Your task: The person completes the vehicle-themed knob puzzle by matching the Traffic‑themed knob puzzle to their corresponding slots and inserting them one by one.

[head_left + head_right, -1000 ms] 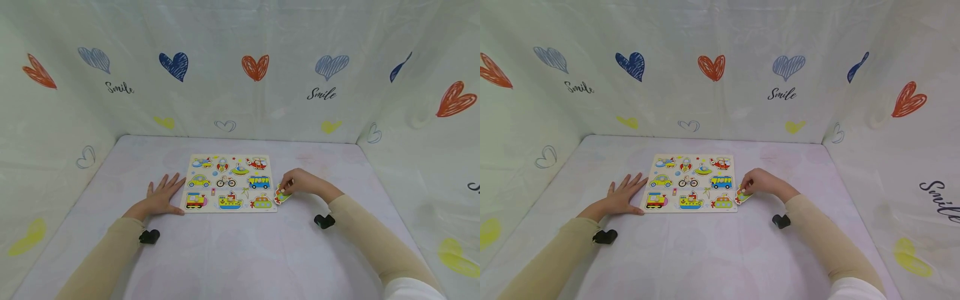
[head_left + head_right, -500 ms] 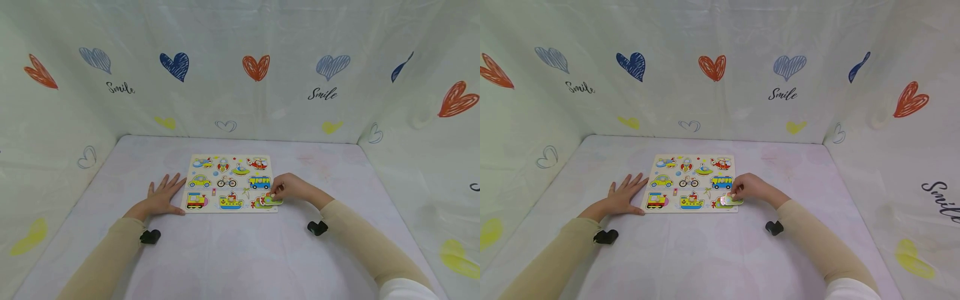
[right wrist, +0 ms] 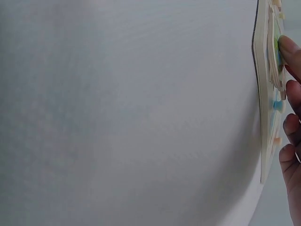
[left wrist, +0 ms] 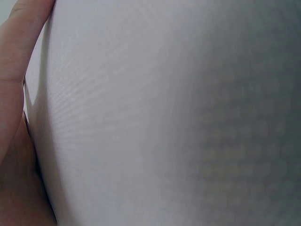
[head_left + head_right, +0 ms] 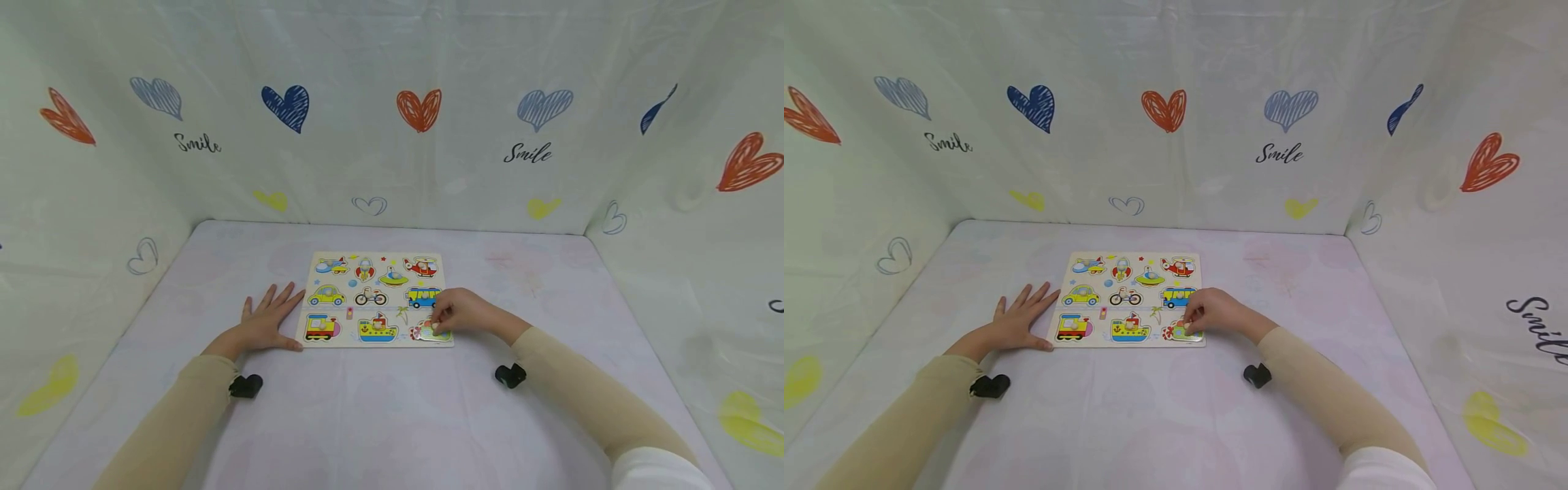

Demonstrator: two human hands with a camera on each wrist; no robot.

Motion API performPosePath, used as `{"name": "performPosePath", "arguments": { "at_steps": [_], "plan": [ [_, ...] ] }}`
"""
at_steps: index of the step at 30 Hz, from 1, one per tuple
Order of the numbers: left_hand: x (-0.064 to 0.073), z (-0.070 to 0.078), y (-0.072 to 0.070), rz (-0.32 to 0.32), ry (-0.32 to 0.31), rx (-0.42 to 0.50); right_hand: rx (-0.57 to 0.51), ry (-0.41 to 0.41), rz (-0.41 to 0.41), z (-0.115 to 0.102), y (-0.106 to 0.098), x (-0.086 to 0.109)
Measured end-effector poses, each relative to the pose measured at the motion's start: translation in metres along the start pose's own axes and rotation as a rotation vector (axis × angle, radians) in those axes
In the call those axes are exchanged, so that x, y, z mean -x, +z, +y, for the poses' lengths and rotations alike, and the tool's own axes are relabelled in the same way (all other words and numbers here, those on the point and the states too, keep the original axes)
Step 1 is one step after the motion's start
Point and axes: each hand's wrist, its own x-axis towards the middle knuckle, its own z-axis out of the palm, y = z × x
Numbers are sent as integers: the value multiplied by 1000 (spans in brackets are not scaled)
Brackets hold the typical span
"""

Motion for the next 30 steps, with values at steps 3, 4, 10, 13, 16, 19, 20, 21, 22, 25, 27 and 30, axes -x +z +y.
{"name": "performPosePath", "arguments": {
  "at_steps": [3,4,10,13,16,19,20,21,22,25,27,30],
  "plan": [
    [0,-1,0,0,1,2,-5,11,-11,-2,0,-3],
    [0,-1,0,1,2,2,-8,15,-14,-3,0,-4],
    [-1,-3,2,5,7,0,-7,33,-38,-5,1,-8],
    [-1,-3,1,4,8,1,-14,27,-49,-5,2,-10],
    [-1,-2,0,4,8,-1,-23,27,-55,-5,3,-11],
    [0,-1,-1,3,8,-1,-27,41,-59,-4,3,-12],
    [0,0,-1,3,7,-3,-29,45,-60,-4,4,-12],
    [0,0,-1,2,6,-4,-31,49,-61,-3,4,-12],
    [0,1,-1,2,6,-5,-33,51,-61,-3,4,-12],
    [1,1,-2,0,5,-6,-33,55,-62,-3,4,-12],
    [1,1,-2,-2,4,-3,-31,53,-65,-4,4,-12],
    [1,1,-2,-6,-1,-3,-31,54,-69,-5,3,-11]
  ]
}}
